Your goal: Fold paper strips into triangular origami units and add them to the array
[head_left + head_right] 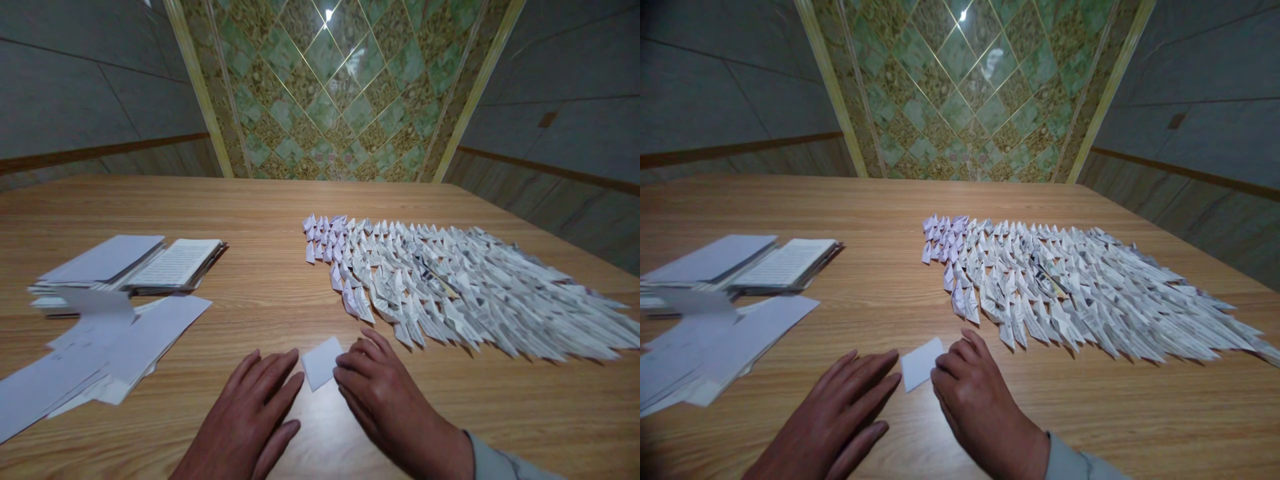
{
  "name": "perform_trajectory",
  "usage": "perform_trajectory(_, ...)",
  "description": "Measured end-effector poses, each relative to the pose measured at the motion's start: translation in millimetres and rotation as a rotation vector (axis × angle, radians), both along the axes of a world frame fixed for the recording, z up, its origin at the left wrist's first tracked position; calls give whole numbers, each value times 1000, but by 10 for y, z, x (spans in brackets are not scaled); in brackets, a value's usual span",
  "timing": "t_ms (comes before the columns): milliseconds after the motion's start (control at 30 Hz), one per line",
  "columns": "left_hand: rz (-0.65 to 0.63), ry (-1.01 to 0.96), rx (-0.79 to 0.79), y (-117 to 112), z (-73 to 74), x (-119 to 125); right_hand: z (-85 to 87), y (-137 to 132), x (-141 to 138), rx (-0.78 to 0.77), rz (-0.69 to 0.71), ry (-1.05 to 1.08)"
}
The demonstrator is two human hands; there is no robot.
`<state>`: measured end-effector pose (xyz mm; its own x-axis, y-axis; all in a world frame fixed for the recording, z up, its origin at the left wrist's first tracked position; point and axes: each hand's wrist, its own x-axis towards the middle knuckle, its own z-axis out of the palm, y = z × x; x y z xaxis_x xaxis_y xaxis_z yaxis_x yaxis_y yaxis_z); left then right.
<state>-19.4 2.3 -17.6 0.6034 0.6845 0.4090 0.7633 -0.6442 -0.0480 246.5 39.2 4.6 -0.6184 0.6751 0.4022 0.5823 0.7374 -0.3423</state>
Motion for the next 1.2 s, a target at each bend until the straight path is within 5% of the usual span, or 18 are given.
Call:
perform_trajectory(200, -14, -3, -66, 19, 51, 140, -6, 2, -2, 9, -2, 40)
perform_trajectory(500, -81, -228, 115, 296, 312, 412, 1, 6, -6, -7, -11, -16)
perform_trajectory(767, -278, -173, 69, 256, 314, 373, 1, 4, -14, 19, -9, -49)
perform_trajectory(1200, -210, -118, 46, 174, 306, 191, -12, 26, 0, 65, 12, -61)
